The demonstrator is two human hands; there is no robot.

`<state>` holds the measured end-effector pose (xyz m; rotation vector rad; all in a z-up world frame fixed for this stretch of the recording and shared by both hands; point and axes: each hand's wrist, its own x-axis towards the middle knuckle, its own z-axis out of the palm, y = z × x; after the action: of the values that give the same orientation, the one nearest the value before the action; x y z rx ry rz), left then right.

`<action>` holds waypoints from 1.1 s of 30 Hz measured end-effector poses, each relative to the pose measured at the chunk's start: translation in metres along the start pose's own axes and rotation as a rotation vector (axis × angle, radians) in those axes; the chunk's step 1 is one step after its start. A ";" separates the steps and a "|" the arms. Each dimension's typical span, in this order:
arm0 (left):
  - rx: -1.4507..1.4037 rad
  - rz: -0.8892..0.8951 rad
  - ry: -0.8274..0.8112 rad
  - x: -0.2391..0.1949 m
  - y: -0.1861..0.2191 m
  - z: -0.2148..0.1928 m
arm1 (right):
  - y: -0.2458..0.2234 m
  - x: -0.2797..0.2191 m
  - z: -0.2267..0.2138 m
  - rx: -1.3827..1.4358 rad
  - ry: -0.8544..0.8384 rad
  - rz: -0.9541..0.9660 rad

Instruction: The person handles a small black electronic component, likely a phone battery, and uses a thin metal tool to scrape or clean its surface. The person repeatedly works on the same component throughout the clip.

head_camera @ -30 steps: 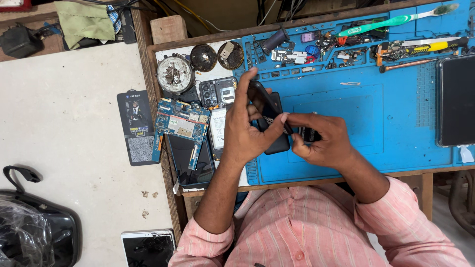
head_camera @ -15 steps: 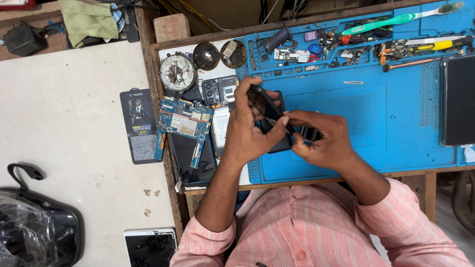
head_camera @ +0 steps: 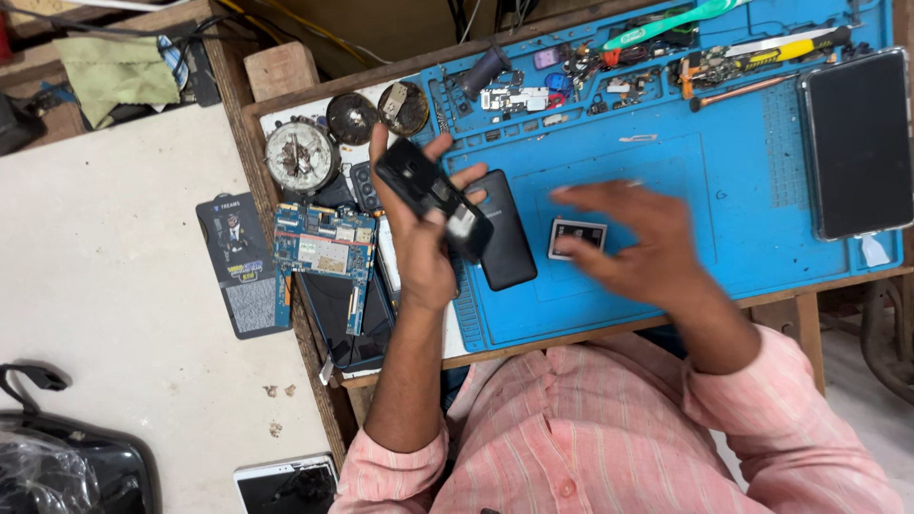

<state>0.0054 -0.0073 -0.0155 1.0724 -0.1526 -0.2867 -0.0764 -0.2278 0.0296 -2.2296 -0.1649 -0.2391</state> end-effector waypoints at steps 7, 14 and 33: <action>-0.432 -0.120 -0.019 0.000 -0.003 -0.005 | -0.007 -0.027 -0.006 -0.301 -0.096 0.047; -0.547 -0.095 -0.183 -0.005 -0.008 -0.011 | -0.014 -0.022 -0.004 -0.329 -0.104 0.217; 0.817 0.040 -0.208 -0.019 0.012 0.018 | 0.090 -0.078 -0.011 0.246 0.127 0.396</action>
<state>-0.0155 -0.0116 0.0037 1.8443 -0.5061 -0.3060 -0.1354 -0.2954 -0.0499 -1.9467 0.2996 -0.1340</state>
